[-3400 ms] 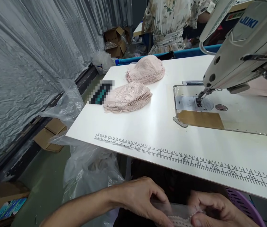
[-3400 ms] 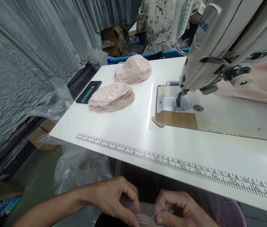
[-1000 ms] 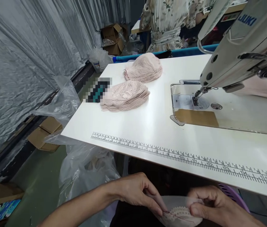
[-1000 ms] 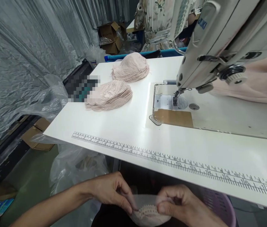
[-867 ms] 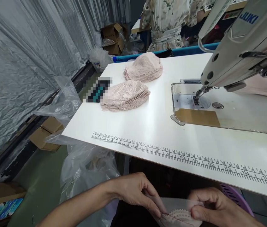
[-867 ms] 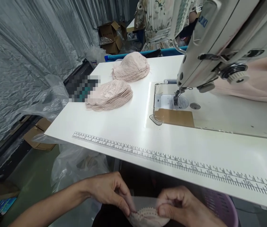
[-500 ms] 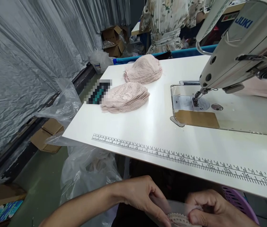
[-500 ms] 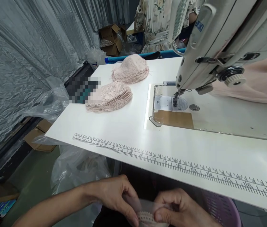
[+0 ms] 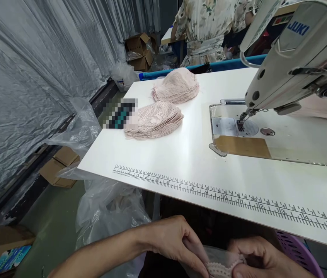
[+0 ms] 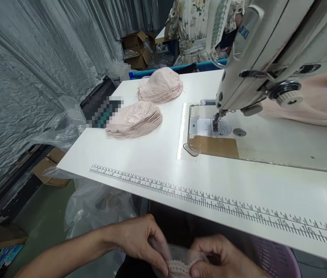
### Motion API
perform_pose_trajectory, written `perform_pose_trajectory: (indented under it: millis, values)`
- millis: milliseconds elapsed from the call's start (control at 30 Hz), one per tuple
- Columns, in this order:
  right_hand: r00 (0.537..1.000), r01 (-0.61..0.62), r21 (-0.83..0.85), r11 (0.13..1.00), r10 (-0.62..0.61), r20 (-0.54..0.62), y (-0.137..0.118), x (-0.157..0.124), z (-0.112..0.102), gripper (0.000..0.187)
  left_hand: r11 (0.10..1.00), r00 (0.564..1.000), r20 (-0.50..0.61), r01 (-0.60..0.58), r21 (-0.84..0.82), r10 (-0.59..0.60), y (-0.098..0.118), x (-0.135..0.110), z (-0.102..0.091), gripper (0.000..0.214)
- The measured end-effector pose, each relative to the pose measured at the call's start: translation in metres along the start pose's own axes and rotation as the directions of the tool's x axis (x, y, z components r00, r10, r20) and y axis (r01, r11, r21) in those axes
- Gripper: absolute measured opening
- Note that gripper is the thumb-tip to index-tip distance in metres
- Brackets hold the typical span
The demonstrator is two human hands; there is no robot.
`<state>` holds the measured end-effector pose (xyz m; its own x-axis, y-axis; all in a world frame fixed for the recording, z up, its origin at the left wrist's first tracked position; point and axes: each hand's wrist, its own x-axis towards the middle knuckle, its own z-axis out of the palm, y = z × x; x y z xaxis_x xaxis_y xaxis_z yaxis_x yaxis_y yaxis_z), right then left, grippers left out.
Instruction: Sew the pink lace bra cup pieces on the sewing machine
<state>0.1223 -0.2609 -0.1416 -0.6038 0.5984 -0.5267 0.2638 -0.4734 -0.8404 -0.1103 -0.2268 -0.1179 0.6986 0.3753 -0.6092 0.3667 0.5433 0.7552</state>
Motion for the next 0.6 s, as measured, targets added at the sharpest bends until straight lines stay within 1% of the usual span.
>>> perform_pose_trajectory:
  millis: [133,300,467,600]
  values:
    - [1.000,0.003,-0.007,1.000,-0.003,-0.020,-0.002,-0.001,0.000,0.049,1.000,1.000,-0.012,0.002,0.012,-0.002,0.000,0.000,-0.003,0.047]
    - [1.000,-0.029,0.047,0.998,0.028,0.005,-0.008,-0.001,0.001,0.050,0.999,0.999,-0.009,0.044,-0.006,-0.044,0.000,0.000,-0.005,0.045]
    - [1.000,0.018,0.056,0.998,-0.019,0.012,0.003,-0.001,-0.004,0.045,0.994,0.997,-0.005,0.075,-0.074,-0.076,-0.004,0.001,-0.006,0.042]
    - [1.000,0.026,0.063,0.998,-0.024,-0.019,0.010,-0.002,-0.005,0.044,0.994,0.997,-0.008,0.078,-0.079,-0.079,-0.007,0.000,-0.008,0.039]
